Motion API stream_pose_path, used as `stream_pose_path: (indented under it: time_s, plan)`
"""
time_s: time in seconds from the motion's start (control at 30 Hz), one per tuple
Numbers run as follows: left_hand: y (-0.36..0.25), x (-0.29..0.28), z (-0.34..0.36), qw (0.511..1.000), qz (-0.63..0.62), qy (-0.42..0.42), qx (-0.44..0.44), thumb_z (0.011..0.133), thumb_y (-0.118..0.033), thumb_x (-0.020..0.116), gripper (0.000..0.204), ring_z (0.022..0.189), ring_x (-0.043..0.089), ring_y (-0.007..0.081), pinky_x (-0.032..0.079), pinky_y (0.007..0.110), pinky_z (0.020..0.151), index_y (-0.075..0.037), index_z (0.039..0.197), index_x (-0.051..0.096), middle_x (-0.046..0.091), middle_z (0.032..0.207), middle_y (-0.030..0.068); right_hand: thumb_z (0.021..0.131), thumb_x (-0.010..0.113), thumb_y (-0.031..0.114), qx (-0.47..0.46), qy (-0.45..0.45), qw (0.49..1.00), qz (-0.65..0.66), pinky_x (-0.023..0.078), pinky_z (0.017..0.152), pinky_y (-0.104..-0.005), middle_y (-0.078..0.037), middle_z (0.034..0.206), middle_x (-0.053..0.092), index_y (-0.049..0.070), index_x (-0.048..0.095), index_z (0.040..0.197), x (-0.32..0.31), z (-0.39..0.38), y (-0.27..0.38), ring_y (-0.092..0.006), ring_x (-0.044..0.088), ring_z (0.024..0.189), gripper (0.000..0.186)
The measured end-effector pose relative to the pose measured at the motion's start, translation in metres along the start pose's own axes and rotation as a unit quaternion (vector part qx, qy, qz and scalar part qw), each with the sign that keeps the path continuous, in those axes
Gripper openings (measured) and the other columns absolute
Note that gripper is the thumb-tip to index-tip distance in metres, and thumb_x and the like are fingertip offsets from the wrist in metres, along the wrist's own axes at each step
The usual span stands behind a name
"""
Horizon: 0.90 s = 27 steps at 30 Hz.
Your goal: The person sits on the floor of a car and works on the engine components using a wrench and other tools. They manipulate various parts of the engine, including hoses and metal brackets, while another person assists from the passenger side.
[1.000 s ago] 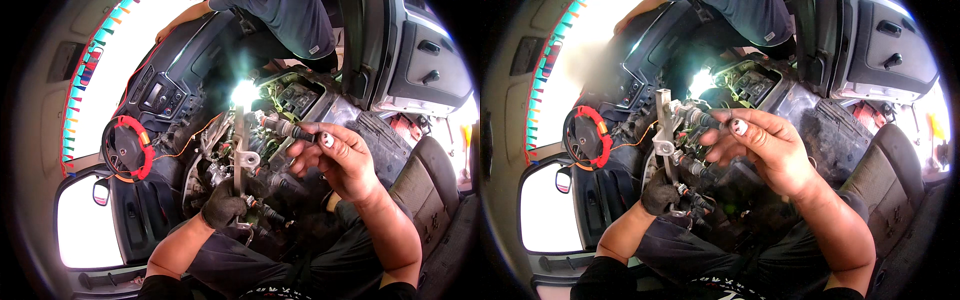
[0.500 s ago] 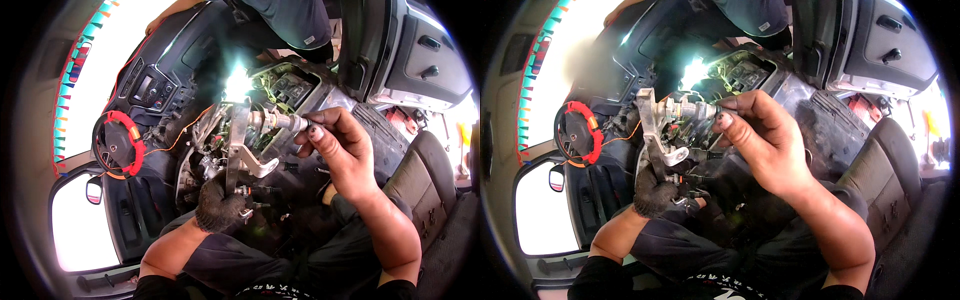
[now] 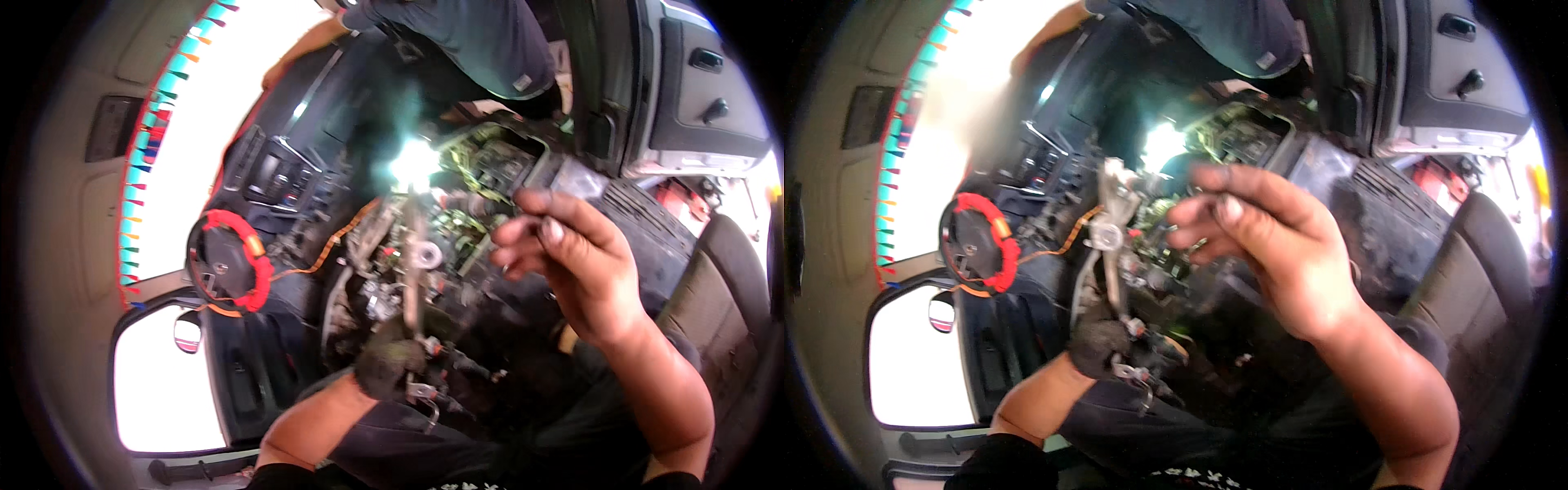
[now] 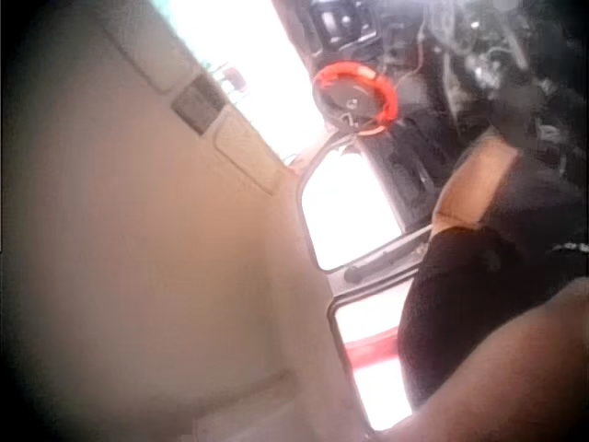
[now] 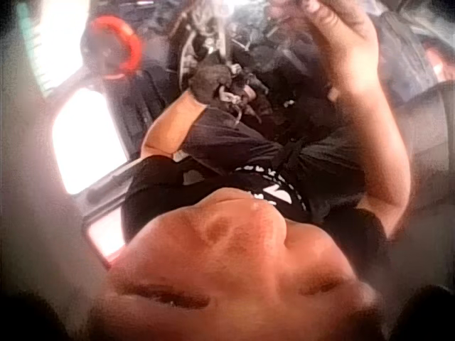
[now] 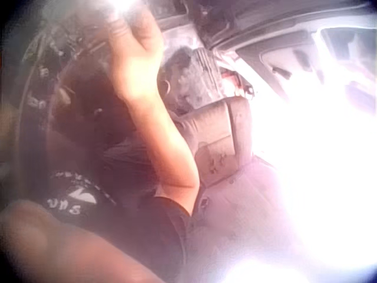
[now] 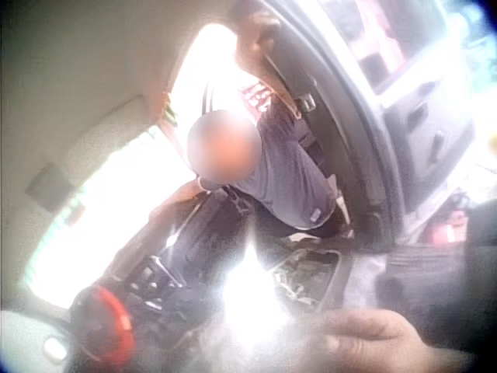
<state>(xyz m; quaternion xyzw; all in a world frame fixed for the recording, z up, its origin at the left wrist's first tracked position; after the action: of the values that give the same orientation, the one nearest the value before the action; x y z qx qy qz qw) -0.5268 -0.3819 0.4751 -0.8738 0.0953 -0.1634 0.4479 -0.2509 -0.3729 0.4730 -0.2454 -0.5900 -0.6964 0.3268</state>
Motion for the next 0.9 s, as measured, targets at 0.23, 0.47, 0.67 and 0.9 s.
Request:
stream_pose_path:
  time_s: [0.23, 0.47, 0.67, 0.9]
  plan:
    - [0.008, -0.016, 0.021, 0.975, 0.219, 0.038, 0.024, 0.069, -0.004, 0.073, 0.051, 0.083, 0.07, 0.0194, 0.063, 0.035, 0.071, 0.002, 0.117, 0.058, 0.068, 0.103, 0.0116, 0.101, 0.053, 0.009, -0.002, 0.013, 0.999, 0.052, 0.054, 0.089, -0.0354, -0.018, 0.118, 0.066, -0.004, 0.048, 0.134, 0.006, -0.002, -0.009, -0.0256, 0.067, 0.105, 0.036]
    - [-0.005, 0.004, 0.02, 0.974, 0.221, 0.041, 0.015, 0.07, -0.02, 0.087, 0.061, 0.097, 0.065, 0.0196, 0.053, 0.032, 0.084, -0.001, 0.121, 0.059, 0.066, 0.109, 0.0101, 0.099, 0.057, 0.005, 0.003, 0.043, 0.998, 0.039, 0.054, 0.089, -0.0324, -0.015, 0.115, 0.068, -0.004, 0.056, 0.126, 0.0, -0.005, -0.008, -0.0222, 0.066, 0.107, 0.029]
    - [-0.005, 0.001, 0.022, 0.961, 0.271, 0.041, 0.046, 0.073, -0.016, 0.085, 0.049, 0.094, 0.068, 0.0182, 0.058, 0.028, 0.079, -0.001, 0.114, 0.062, 0.068, 0.104, 0.0087, 0.099, 0.056, 0.003, 0.001, 0.054, 0.998, 0.042, 0.054, 0.088, -0.0302, -0.015, 0.114, 0.069, -0.004, 0.058, 0.124, 0.003, -0.007, -0.008, -0.0207, 0.066, 0.106, 0.026]
    - [-0.002, -0.005, 0.034, 0.977, 0.203, 0.045, 0.046, 0.073, -0.012, 0.084, 0.06, 0.104, 0.064, 0.0209, 0.054, 0.031, 0.087, -0.001, 0.124, 0.055, 0.065, 0.114, 0.0105, 0.099, 0.057, 0.006, -0.004, 0.062, 0.998, 0.032, 0.054, 0.086, -0.0297, -0.013, 0.114, 0.069, -0.003, 0.058, 0.125, 0.001, -0.007, -0.009, -0.02, 0.067, 0.103, 0.028]
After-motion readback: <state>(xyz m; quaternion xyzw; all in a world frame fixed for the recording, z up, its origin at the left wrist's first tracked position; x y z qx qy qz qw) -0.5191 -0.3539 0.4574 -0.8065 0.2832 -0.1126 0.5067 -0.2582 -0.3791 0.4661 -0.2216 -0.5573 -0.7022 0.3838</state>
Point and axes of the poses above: each hand's wrist, its own z-axis towards the middle knuckle, its own x-axis out of the palm, y = z × x, the point moved 1 cm from there along z, towards the middle knuckle
